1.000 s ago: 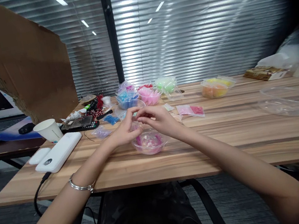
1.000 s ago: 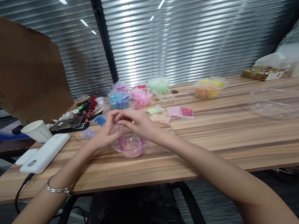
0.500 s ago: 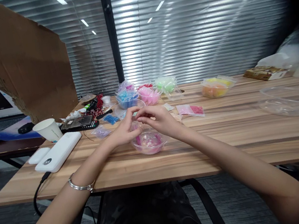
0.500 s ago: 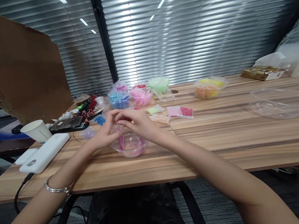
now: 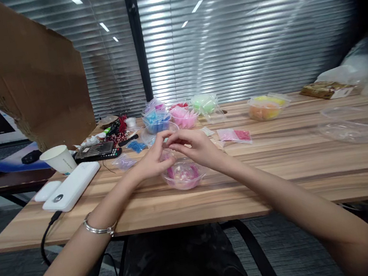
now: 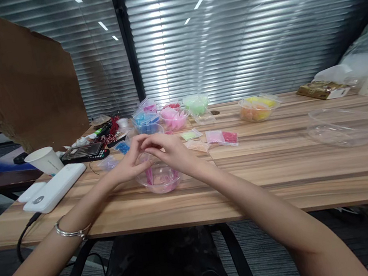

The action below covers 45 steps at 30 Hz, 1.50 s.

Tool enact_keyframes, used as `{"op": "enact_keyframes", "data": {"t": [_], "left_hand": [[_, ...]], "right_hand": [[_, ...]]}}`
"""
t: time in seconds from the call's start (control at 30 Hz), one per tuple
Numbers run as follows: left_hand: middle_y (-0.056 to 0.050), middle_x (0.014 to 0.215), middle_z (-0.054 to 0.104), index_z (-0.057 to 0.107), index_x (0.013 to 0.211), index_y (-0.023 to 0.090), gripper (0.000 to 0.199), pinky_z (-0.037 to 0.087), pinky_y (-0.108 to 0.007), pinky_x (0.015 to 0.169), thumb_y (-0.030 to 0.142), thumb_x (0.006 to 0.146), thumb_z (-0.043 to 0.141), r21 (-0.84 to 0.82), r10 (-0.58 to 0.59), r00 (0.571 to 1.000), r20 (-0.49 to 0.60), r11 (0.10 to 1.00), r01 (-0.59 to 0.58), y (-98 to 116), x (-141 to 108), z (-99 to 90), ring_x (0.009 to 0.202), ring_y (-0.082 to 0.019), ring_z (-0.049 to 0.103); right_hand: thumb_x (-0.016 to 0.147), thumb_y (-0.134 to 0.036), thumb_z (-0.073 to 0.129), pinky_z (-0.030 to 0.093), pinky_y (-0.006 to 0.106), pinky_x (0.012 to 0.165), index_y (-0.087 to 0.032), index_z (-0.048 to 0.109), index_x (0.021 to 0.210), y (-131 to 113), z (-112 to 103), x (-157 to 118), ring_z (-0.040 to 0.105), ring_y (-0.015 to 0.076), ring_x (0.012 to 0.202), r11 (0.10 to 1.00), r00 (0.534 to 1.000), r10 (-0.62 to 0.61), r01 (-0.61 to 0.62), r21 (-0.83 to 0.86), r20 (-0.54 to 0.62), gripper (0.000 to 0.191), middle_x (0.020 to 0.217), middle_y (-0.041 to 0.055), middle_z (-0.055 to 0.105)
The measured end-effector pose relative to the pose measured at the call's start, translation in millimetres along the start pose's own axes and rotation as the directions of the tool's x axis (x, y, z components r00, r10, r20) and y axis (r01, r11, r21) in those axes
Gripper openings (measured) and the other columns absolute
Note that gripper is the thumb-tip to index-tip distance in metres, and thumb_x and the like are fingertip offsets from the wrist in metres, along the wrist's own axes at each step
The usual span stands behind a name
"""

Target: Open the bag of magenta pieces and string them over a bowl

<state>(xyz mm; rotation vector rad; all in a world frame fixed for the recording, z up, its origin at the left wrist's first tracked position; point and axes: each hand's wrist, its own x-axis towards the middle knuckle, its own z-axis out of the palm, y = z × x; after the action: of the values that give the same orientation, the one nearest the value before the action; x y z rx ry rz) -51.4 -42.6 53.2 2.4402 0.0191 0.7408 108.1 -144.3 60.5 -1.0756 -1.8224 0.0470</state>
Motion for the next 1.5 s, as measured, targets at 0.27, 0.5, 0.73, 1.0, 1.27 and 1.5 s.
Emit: {"op": "enact_keyframes", "data": {"t": [0.27, 0.5, 0.73, 1.0, 1.27, 1.5], "left_hand": [[-0.011, 0.130, 0.037, 0.028, 0.130, 0.023, 0.056, 0.034, -0.047, 0.109, 0.038, 0.085, 0.058, 0.010, 0.004, 1.000, 0.017, 1.000, -0.004, -2.4, 0.0, -0.3, 0.127, -0.029, 0.038], [-0.011, 0.131, 0.036, 0.028, 0.130, 0.024, 0.056, 0.035, -0.047, 0.108, 0.036, 0.084, 0.058, 0.009, 0.007, 1.000, 0.025, 1.000, -0.007, -3.1, 0.0, -0.6, 0.126, -0.029, 0.039], [-0.012, 0.130, 0.037, 0.028, 0.132, 0.024, 0.057, 0.036, -0.049, 0.107, 0.037, 0.084, 0.058, 0.009, 0.003, 0.999, 0.036, 1.000, -0.003, -1.7, 0.6, -0.7, 0.126, -0.030, 0.039], [-0.012, 0.132, 0.036, 0.028, 0.132, 0.025, 0.058, 0.033, -0.050, 0.110, 0.036, 0.084, 0.058, 0.010, 0.006, 1.000, 0.027, 1.000, -0.006, -2.2, 0.2, -0.6, 0.128, -0.030, 0.037], [-0.011, 0.130, 0.034, 0.026, 0.131, 0.026, 0.060, 0.033, -0.050, 0.110, 0.033, 0.082, 0.059, 0.002, 0.014, 1.000, 0.000, 1.000, -0.014, -6.5, -0.9, 0.7, 0.129, -0.029, 0.036], [-0.011, 0.134, 0.032, 0.025, 0.124, 0.028, 0.052, 0.047, -0.046, 0.097, 0.024, 0.082, 0.057, -0.164, -0.002, 0.999, -0.036, 0.986, -0.004, -9.0, 0.1, 6.7, 0.117, -0.025, 0.050]], "right_hand": [[0.089, -0.015, 0.056, 0.049, 0.032, 0.083, -0.023, 0.069, 0.100, 4.1, -0.5, -0.4, 0.063, 0.0173, 0.096, 0.997, 0.997, -0.061, 0.063, -0.032, 0.053, 0.019, 0.104, 0.0038, 0.070], [0.090, -0.011, 0.052, 0.050, 0.032, 0.084, -0.023, 0.071, 0.100, 8.2, 0.7, -0.4, 0.064, 0.0165, 0.098, 0.997, 0.995, -0.070, 0.072, -0.019, 0.074, 0.025, 0.109, 0.0039, 0.070], [0.090, -0.010, 0.051, 0.050, 0.032, 0.084, -0.023, 0.071, 0.098, 7.4, 0.7, 0.4, 0.065, 0.0168, 0.096, 0.998, 0.995, -0.061, 0.063, -0.023, 0.078, 0.025, 0.102, 0.0029, 0.072], [0.088, -0.014, 0.056, 0.050, 0.032, 0.083, -0.023, 0.069, 0.099, 4.3, -0.5, -0.5, 0.064, 0.0171, 0.095, 0.999, 0.997, -0.043, 0.044, -0.012, 0.064, 0.020, 0.104, 0.0031, 0.070], [0.087, -0.012, 0.050, 0.048, 0.031, 0.082, -0.021, 0.067, 0.103, -2.4, -1.5, 0.0, 0.063, 0.0183, 0.094, 1.000, 0.999, 0.012, -0.012, 0.000, 0.039, 0.025, 0.103, 0.0038, 0.070], [0.063, -0.001, 0.041, 0.038, 0.026, 0.058, -0.018, 0.059, 0.067, 7.2, -0.6, -1.9, 0.055, 0.0146, 0.062, 0.980, 0.963, 0.171, -0.145, -0.135, 0.209, 0.024, 0.066, 0.0005, 0.062]]}}
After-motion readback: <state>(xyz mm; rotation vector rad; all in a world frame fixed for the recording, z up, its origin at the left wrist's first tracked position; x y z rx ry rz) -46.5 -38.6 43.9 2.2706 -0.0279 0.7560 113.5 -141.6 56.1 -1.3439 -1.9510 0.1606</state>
